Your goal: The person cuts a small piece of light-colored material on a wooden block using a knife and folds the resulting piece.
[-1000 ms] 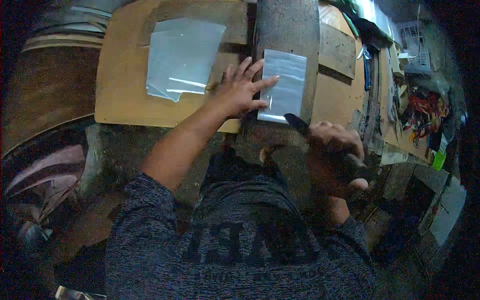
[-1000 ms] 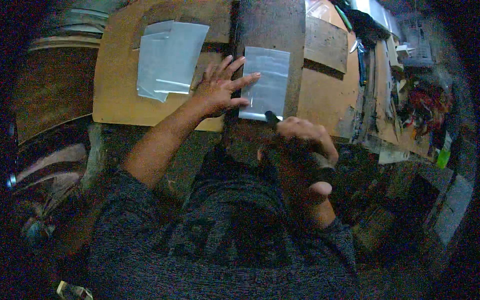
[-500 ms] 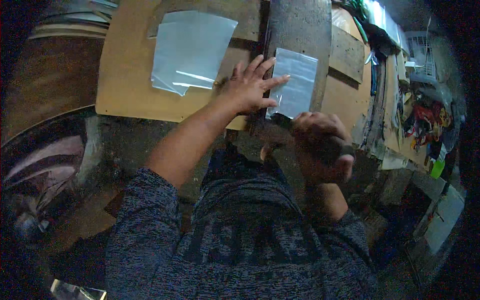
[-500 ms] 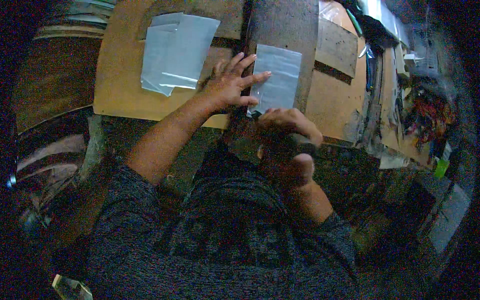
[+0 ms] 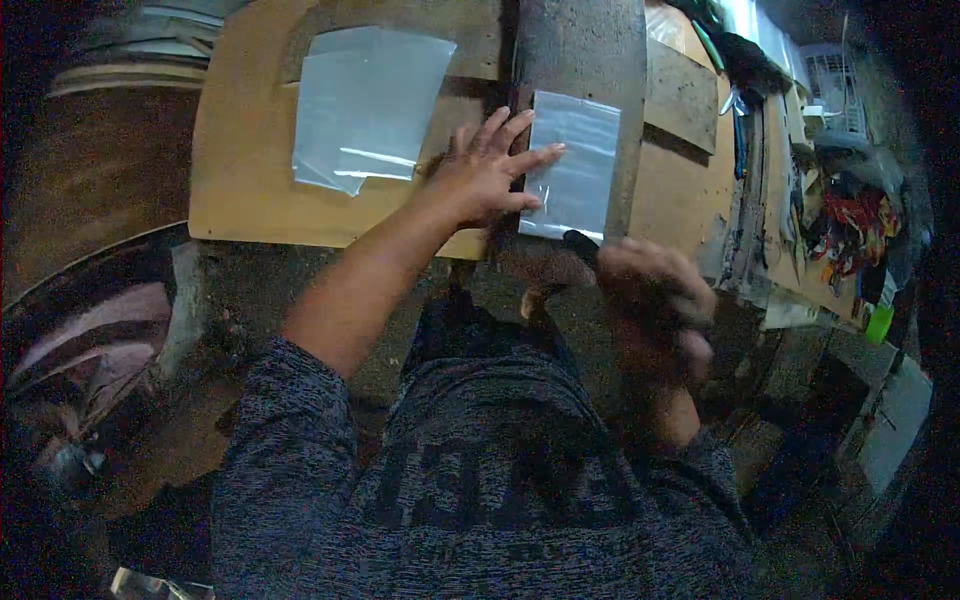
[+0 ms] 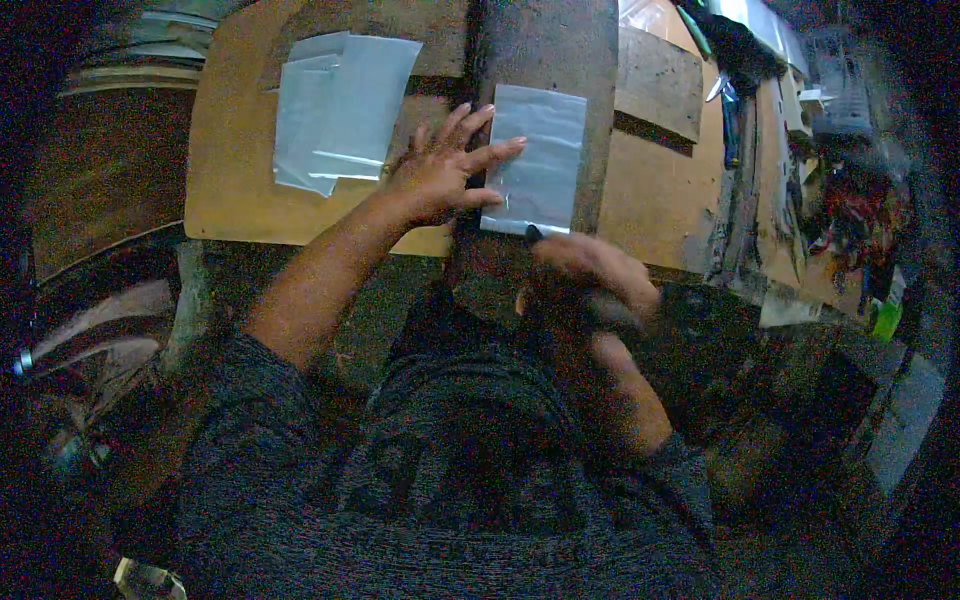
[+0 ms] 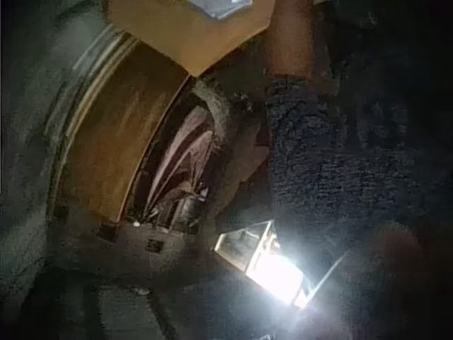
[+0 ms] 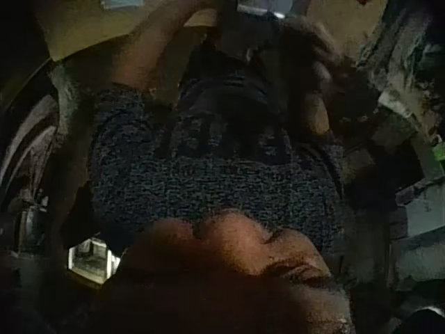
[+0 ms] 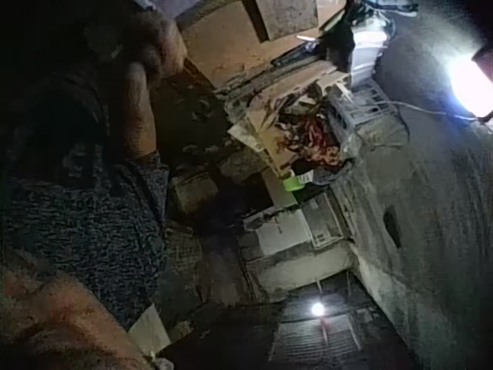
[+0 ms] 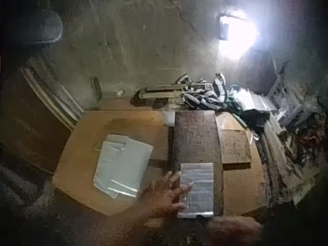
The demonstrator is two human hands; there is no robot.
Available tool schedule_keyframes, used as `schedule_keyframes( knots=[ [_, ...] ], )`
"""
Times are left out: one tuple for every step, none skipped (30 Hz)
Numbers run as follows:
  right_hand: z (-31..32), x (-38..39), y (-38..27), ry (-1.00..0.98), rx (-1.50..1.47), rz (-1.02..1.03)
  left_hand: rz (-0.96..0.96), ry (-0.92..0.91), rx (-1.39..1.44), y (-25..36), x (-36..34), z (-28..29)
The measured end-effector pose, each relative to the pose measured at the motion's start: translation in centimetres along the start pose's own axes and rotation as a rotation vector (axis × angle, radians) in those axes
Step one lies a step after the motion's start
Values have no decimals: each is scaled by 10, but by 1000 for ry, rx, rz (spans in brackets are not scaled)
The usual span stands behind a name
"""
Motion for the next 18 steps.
schedule_keyframes(
  knots=[
    [5,-1,4,40,84,-38,-7,4,0,0,-1,-1],
    [11,1,7,85,169,-81,-13,8,4,0,-1,-2],
    [17,1,6,151,46,-46,-19,12,7,-1,-2,-4],
    [23,2,6,215,-83,-17,-19,11,5,0,-1,-2],
    [21,3,1,215,-85,-17,-4,-6,2,-1,0,-3],
    [14,5,-12,191,-40,30,12,-24,-1,-2,0,-3],
    [9,7,-23,169,10,78,7,-24,0,-1,0,-3],
    [14,7,-22,172,12,79,-9,-6,8,-1,-1,-1],
    [25,6,-15,194,71,28,-24,12,15,0,-1,0],
    [33,5,-10,213,128,-19,-28,14,12,1,-2,1],
    [35,6,-13,213,129,-14,-17,-2,2,1,-2,0],
    [34,9,-25,206,87,60,-6,-18,-8,0,-2,-2],
    [33,12,-33,200,43,129,-7,-20,-10,0,-2,-2],
    [36,13,-30,202,41,130,-19,-5,11,1,-3,-1],
    [41,12,-19,209,112,71,-30,10,33,1,-3,0],
    [41,7,-11,213,184,11,-29,11,33,1,-3,0],
    [38,4,-16,270,203,-4,-12,-9,26,-1,-2,-2],
    [32,4,-19,267,202,-6,7,-28,18,-4,-1,-4]
  ],
)
Point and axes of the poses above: each hand's wrist, its own x-axis away from the middle knuckle, its own z-axis out of the back of the hand, y = z × x, the point moved 9 cm from there along -x, towards the middle knuckle, and after that the axes turned 2 degrees about y, right-handed, at the moved point
